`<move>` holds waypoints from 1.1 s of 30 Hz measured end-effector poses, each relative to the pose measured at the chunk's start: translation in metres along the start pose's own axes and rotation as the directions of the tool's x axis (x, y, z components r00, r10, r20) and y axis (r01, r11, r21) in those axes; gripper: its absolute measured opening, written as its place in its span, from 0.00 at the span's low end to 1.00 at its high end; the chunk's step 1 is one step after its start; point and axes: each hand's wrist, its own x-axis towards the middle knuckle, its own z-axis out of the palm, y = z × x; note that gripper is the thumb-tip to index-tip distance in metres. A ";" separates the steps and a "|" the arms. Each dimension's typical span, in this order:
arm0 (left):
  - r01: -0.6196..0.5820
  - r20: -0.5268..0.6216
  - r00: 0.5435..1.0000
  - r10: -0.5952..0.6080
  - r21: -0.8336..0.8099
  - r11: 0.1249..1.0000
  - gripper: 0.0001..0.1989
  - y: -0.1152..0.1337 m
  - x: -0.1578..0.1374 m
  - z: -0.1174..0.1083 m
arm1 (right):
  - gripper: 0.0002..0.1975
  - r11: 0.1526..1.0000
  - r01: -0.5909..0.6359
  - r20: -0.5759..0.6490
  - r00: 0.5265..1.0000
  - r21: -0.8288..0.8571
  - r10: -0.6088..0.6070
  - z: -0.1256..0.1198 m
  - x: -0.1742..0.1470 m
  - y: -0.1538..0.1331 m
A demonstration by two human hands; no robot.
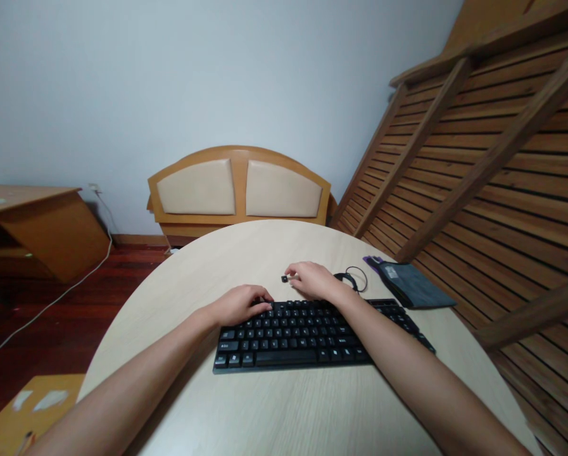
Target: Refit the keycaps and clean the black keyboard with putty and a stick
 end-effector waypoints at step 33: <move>0.009 0.012 1.000 -0.009 0.007 1.000 0.13 0.001 0.000 -0.001 | 0.13 0.971 0.140 0.147 0.975 0.193 -0.169 -0.009 -0.024 -0.022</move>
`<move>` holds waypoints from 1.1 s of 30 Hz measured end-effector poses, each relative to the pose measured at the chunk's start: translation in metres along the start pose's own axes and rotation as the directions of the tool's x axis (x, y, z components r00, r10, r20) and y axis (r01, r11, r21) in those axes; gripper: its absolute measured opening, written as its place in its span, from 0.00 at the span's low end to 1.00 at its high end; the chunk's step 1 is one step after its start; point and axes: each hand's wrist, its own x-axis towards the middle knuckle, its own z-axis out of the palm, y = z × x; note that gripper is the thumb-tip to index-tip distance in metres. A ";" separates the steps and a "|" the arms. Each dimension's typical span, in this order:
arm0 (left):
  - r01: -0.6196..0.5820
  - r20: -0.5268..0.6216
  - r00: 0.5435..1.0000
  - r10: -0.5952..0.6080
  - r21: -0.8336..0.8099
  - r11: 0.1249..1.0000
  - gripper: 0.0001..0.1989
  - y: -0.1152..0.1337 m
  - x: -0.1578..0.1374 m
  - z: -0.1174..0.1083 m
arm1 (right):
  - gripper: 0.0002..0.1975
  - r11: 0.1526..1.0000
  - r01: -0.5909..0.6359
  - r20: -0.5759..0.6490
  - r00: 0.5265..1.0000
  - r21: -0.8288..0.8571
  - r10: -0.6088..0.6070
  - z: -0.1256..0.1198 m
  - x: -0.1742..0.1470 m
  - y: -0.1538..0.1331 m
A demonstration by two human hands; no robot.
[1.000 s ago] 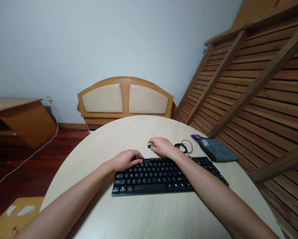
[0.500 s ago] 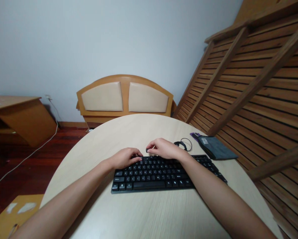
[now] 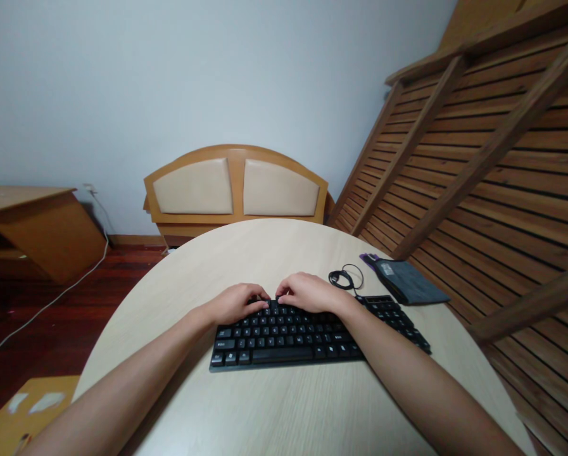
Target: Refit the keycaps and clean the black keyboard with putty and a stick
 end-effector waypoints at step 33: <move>-0.006 -0.007 1.000 0.006 0.008 1.000 0.13 -0.002 0.000 0.001 | 0.12 0.966 -0.046 0.025 0.998 -0.255 0.054 -0.007 -0.006 -0.029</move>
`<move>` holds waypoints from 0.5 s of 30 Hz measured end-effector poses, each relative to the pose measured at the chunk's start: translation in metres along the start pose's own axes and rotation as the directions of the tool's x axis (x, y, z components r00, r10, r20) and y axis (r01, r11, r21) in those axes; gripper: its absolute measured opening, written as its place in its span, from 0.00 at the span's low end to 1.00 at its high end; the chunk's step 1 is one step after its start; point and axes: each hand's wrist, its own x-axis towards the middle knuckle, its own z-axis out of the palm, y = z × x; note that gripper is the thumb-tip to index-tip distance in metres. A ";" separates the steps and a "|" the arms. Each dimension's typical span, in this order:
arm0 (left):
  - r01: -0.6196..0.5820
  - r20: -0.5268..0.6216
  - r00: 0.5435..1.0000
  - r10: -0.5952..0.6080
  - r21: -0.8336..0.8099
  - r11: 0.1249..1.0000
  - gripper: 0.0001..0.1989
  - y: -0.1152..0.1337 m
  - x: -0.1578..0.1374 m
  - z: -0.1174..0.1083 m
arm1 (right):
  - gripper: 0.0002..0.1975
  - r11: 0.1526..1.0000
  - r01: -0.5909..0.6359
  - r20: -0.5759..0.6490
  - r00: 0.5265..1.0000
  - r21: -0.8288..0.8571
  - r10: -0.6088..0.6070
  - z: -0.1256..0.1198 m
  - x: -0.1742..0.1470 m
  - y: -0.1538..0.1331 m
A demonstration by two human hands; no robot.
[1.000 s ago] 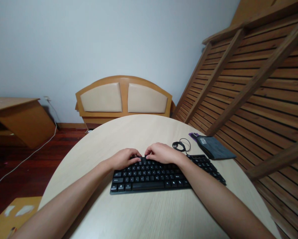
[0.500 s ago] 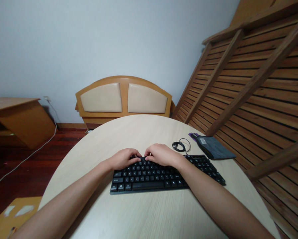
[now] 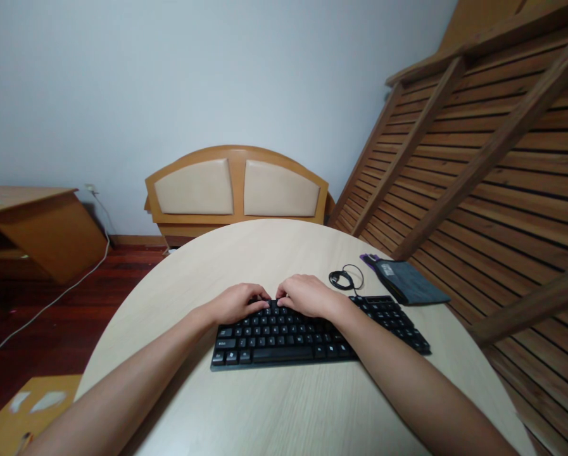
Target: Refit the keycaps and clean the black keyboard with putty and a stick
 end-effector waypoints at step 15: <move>-0.008 -0.002 1.000 0.008 0.002 1.000 0.13 0.000 0.000 0.000 | 0.12 0.986 -0.002 0.007 1.000 -0.165 0.003 0.000 0.000 -0.012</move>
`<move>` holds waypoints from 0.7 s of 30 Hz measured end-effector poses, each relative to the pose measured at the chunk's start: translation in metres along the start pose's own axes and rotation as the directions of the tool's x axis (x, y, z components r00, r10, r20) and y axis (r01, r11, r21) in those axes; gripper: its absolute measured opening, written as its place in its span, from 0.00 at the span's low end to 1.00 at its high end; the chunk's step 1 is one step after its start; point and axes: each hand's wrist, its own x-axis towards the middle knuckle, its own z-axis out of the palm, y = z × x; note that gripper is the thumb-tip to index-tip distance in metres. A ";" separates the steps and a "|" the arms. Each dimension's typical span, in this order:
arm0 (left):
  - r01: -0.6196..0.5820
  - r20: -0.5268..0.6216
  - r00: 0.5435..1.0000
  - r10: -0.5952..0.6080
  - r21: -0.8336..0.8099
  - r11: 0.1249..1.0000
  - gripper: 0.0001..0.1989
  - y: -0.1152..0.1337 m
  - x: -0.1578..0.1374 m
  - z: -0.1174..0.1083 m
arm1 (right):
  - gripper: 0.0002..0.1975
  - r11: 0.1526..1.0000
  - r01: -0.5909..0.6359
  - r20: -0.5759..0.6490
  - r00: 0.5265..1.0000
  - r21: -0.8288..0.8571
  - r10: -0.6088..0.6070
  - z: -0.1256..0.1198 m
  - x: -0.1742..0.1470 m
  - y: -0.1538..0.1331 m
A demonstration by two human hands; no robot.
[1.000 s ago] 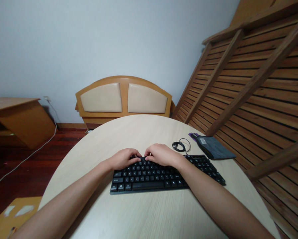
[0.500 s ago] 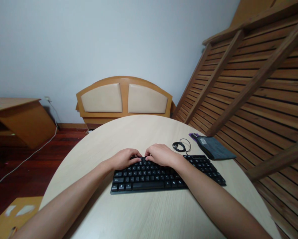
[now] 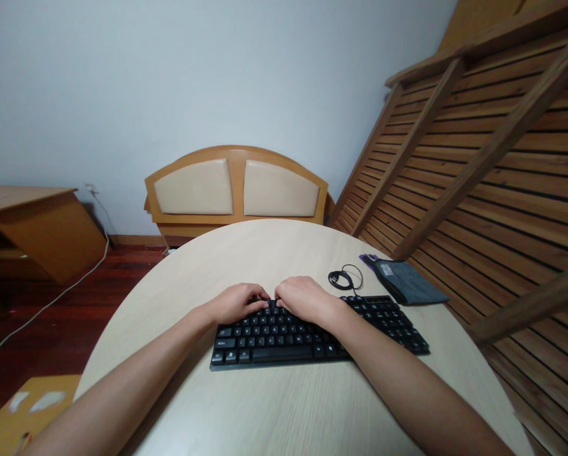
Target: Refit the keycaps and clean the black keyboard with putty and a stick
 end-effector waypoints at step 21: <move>0.002 0.007 1.000 -0.003 0.128 0.992 0.18 0.017 -0.006 -0.010 | 0.34 0.934 0.094 -0.240 0.971 0.344 -0.010 0.053 -0.072 0.070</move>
